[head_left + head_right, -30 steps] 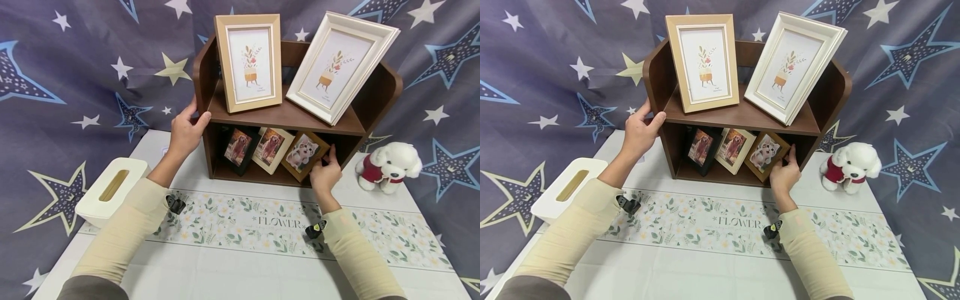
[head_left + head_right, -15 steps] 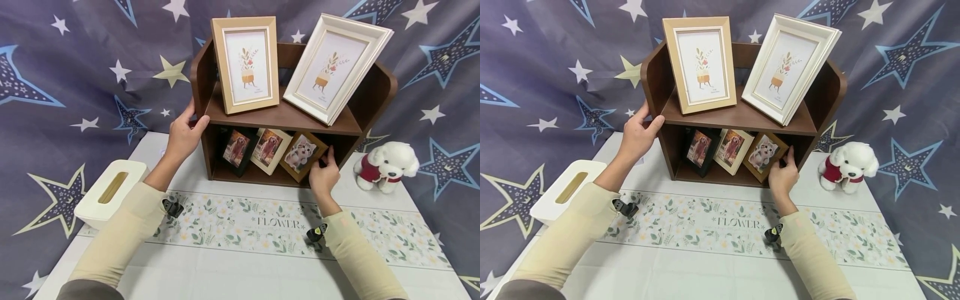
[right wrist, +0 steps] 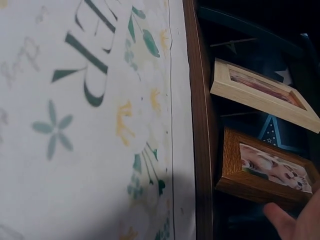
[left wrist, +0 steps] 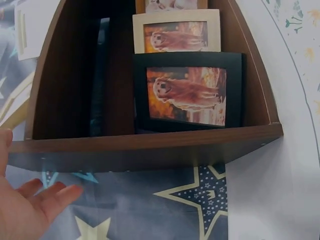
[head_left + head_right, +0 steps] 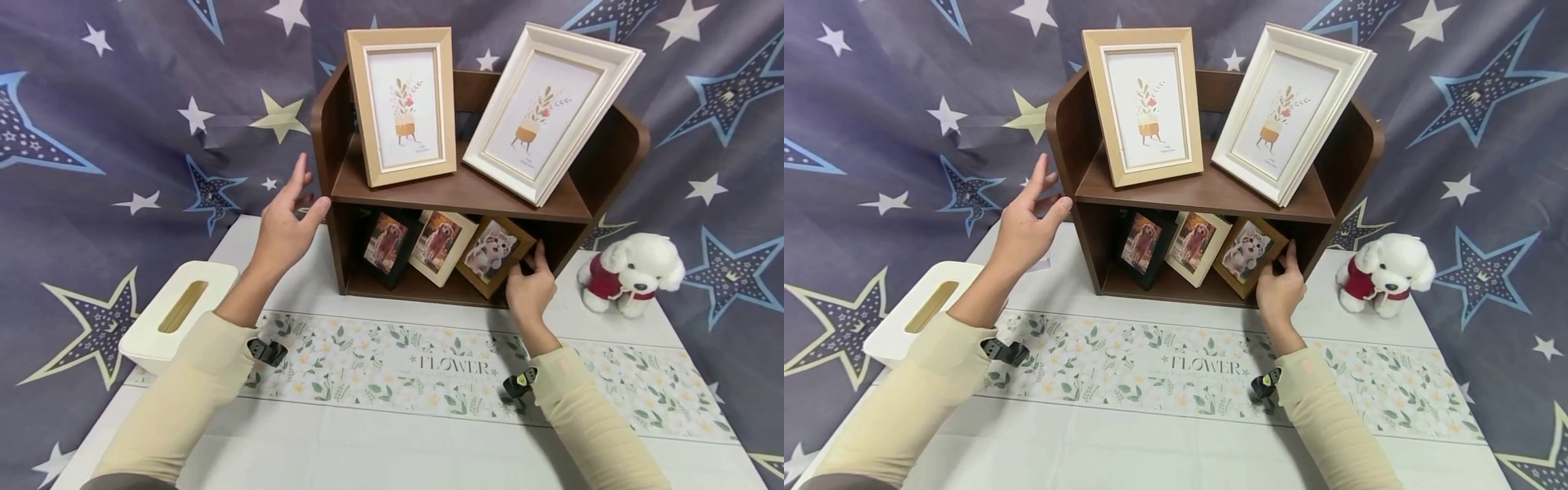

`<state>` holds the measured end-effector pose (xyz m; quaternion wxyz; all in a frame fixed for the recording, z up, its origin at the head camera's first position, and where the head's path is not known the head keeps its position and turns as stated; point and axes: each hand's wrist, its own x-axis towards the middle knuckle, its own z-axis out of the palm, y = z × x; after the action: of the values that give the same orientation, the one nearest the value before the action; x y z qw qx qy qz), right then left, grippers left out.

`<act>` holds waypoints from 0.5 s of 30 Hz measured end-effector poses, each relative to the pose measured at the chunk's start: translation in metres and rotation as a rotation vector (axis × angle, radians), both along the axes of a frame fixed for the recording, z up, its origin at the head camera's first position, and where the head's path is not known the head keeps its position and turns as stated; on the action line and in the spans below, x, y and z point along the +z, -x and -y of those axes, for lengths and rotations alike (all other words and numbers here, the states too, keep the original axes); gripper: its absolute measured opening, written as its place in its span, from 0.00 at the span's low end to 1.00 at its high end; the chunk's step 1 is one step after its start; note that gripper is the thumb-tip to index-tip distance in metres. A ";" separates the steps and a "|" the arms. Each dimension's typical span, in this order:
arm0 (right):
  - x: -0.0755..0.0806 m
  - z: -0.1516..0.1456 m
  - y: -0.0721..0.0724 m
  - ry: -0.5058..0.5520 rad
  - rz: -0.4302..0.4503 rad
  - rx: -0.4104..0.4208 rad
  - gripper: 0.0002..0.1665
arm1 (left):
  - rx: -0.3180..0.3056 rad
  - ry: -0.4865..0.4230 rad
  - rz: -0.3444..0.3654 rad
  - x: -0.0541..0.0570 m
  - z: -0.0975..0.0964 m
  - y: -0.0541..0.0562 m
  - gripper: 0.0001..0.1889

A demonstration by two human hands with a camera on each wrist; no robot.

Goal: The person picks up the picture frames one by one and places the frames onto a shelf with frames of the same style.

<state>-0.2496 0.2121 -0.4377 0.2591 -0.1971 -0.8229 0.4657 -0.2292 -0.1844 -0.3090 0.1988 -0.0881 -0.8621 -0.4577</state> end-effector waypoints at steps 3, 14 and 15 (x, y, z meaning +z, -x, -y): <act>0.001 0.000 -0.004 -0.005 0.002 0.027 0.40 | 0.013 -0.008 -0.013 0.003 0.003 -0.008 0.39; 0.016 -0.007 -0.042 -0.073 0.043 0.184 0.37 | -0.057 0.315 -0.139 -0.010 0.006 -0.049 0.42; 0.017 -0.008 -0.045 -0.078 0.061 0.207 0.37 | -0.084 0.372 -0.137 -0.014 0.005 -0.053 0.41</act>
<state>-0.2043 0.2202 -0.4204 0.1921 -0.1149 -0.8637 0.4516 -0.1766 -0.1889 -0.3233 0.2181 -0.1904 -0.9118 -0.2913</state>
